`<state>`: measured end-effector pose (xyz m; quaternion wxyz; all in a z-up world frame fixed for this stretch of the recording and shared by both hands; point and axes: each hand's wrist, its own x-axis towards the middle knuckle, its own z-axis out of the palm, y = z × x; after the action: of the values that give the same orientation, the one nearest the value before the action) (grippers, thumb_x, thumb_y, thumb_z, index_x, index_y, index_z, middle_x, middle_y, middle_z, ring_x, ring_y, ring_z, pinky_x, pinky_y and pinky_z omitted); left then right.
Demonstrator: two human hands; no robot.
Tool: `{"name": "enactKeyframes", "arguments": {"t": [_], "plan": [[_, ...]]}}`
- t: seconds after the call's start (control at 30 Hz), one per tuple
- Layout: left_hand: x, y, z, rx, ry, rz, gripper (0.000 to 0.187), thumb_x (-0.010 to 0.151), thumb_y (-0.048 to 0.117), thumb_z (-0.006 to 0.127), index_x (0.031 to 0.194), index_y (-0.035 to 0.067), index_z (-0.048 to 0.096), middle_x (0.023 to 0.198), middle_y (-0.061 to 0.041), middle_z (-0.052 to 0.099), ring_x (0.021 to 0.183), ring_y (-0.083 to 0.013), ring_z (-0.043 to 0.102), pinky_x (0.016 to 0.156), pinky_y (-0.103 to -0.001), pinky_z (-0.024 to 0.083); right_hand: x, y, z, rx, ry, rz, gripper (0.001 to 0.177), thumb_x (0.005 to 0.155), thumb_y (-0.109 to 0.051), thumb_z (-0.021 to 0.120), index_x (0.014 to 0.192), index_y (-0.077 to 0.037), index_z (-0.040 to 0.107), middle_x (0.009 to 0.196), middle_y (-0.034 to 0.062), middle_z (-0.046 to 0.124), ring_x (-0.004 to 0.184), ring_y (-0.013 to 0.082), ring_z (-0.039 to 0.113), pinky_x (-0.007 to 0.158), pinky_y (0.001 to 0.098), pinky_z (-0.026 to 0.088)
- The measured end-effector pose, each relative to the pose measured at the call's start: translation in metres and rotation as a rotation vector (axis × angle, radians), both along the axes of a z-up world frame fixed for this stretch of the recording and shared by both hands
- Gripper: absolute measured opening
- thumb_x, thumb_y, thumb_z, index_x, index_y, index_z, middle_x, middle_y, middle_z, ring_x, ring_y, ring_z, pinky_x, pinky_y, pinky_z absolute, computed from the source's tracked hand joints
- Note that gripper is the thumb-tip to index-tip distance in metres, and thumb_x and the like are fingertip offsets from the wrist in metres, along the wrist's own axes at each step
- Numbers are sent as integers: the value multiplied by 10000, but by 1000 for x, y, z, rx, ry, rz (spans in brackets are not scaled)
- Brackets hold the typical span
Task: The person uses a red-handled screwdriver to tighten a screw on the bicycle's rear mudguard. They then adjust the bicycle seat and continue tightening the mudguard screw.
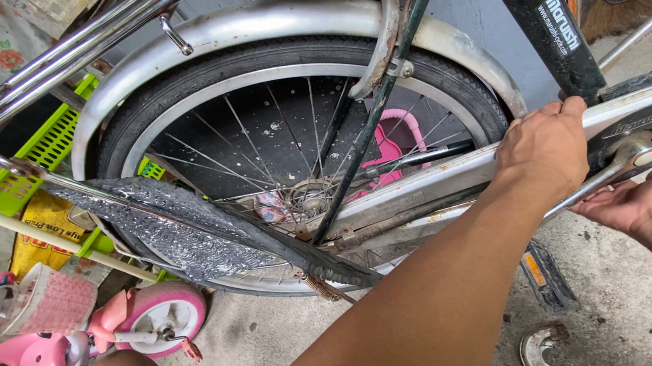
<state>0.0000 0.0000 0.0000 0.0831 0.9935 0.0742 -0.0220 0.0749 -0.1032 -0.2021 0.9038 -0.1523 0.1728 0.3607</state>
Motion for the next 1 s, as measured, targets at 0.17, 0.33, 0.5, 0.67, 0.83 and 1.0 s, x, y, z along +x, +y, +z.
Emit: {"name": "enactKeyframes", "arguments": {"t": [0.17, 0.33, 0.5, 0.67, 0.83, 1.0], "plan": [[3, 4, -12, -37, -98, -31, 517, 841, 104, 674, 1329, 153, 512, 1389, -85, 582, 1311, -308, 559, 1078, -434, 475, -10, 20, -3, -39, -23, 76, 855, 1042, -598, 22, 1557, -48, 425, 1511, 182, 532, 1391, 328, 528, 1182, 631, 346], [6, 5, -17, -32, -106, -31, 425, 888, 127, 633, 1304, 160, 555, 1399, -67, 603, 1315, -296, 574, 1101, -428, 470, -12, 21, 2, -108, -88, 83, 759, 1047, -540, 80, 1486, -110, 525, 1472, 138, 623, 1358, 293, 605, 1174, 591, 371], [7, 6, -19, -59, -125, -27, 448, 909, 122, 577, 1351, 189, 545, 1406, -62, 589, 1316, -296, 560, 1088, -435, 464, -8, 25, 14, -262, -124, 106, 658, 1084, -483, 156, 1448, -88, 536, 1430, 130, 632, 1292, 262, 642, 1162, 536, 442], [5, 8, -21, -62, -156, -51, 451, 904, 100, 576, 1346, 185, 546, 1400, -64, 596, 1316, -286, 561, 1090, -425, 457, -13, 24, 21, -393, -146, 144, 592, 1082, -432, 170, 1432, -114, 525, 1402, 88, 628, 1283, 237, 614, 1117, 519, 424], [5, 9, -23, -40, -151, -60, 439, 888, 94, 603, 1317, 177, 570, 1382, -60, 622, 1319, -271, 571, 1125, -409, 438, -12, 25, 14, -430, -111, 124, 594, 1088, -410, 153, 1354, -49, 542, 1314, 142, 643, 1230, 249, 631, 1082, 508, 466], [7, 10, -29, -45, -201, -57, 409, 931, 91, 569, 1327, 191, 577, 1394, -54, 625, 1327, -267, 573, 1134, -406, 440, -10, 22, 2, -667, -129, 167, 592, 1128, -448, 163, 1184, -29, 578, 1148, 144, 590, 1076, 214, 582, 981, 453, 515]]}}
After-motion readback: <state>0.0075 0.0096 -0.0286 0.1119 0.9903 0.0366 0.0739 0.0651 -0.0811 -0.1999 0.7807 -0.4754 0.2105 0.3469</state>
